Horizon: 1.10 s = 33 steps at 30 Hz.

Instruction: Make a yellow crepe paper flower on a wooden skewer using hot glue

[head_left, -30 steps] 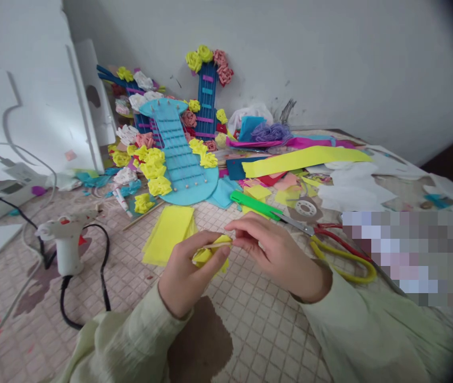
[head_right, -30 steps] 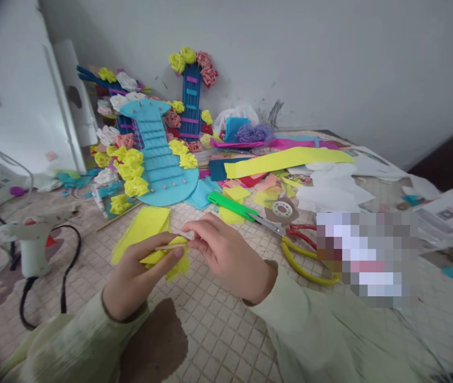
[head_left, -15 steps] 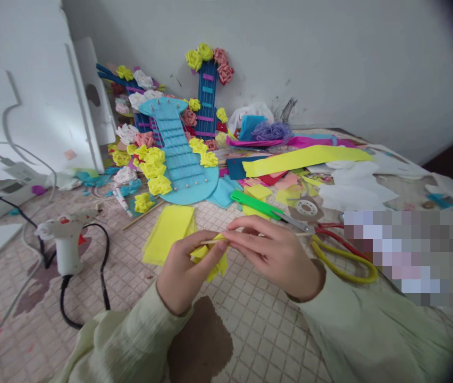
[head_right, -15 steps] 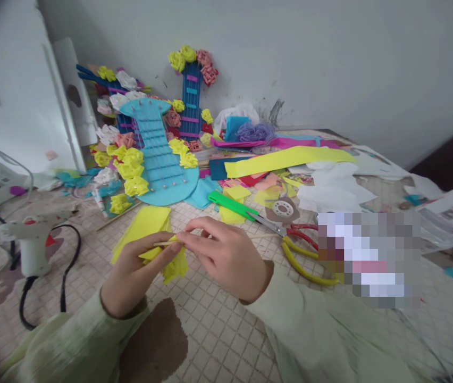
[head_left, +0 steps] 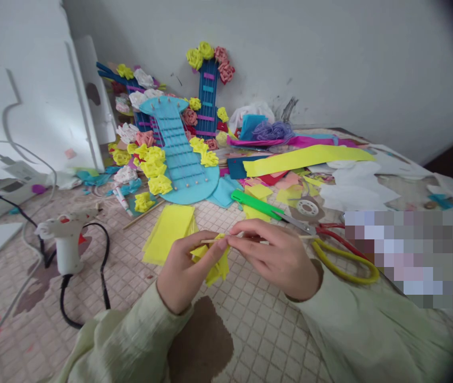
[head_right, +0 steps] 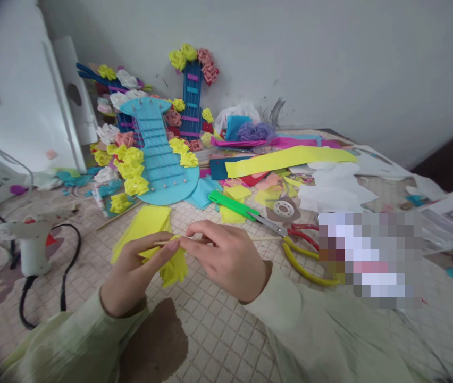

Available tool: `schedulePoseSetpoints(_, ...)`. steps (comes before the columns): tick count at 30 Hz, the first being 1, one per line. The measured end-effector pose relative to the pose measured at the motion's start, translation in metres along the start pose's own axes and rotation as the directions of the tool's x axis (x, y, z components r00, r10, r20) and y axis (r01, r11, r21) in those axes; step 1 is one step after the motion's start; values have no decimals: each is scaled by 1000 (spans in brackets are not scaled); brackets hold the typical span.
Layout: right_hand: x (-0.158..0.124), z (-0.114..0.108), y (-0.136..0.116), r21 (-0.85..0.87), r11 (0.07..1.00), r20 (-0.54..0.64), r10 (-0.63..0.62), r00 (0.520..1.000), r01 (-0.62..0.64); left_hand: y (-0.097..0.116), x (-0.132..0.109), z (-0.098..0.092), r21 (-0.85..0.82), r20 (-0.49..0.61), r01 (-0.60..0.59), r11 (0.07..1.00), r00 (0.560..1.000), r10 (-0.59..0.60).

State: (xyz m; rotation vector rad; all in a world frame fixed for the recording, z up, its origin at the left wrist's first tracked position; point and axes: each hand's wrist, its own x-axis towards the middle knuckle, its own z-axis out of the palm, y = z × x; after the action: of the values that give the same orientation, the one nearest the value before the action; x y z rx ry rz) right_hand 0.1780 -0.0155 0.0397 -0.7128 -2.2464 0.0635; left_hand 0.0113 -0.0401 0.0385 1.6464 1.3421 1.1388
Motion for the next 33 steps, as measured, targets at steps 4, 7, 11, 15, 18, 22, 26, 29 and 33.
schedulePoseSetpoints(4,1,2,-1,131,989,-56,76,996,-68,0,0,0,44,-9,-24,999,1000,24)
schedulePoseSetpoints(7,3,2,-3,230,960,-64,178,982,-159,2,0,0,114,-12,-66,991,998,67)
schedulePoseSetpoints(11,5,1,-4,289,916,-1,290,957,-277,4,0,0,166,44,-159,973,987,153)
schedulePoseSetpoints(15,6,2,-4,283,910,9,314,949,-304,2,-1,1,180,66,-198,964,980,189)
schedulePoseSetpoints(18,5,3,-4,246,931,-31,285,958,-269,2,-2,1,171,59,-178,969,984,170)
schedulePoseSetpoints(22,3,6,-5,211,955,-94,232,968,-208,3,-1,2,137,48,-88,987,995,82)
schedulePoseSetpoints(26,4,6,-5,231,941,-79,271,959,-247,5,-1,1,98,72,-35,995,997,28)
schedulePoseSetpoints(29,5,4,-5,243,929,-46,298,953,-279,4,-1,0,90,75,-44,995,996,38)
schedulePoseSetpoints(33,4,4,-2,302,907,54,292,955,-294,4,-1,-1,72,60,-61,996,997,57)
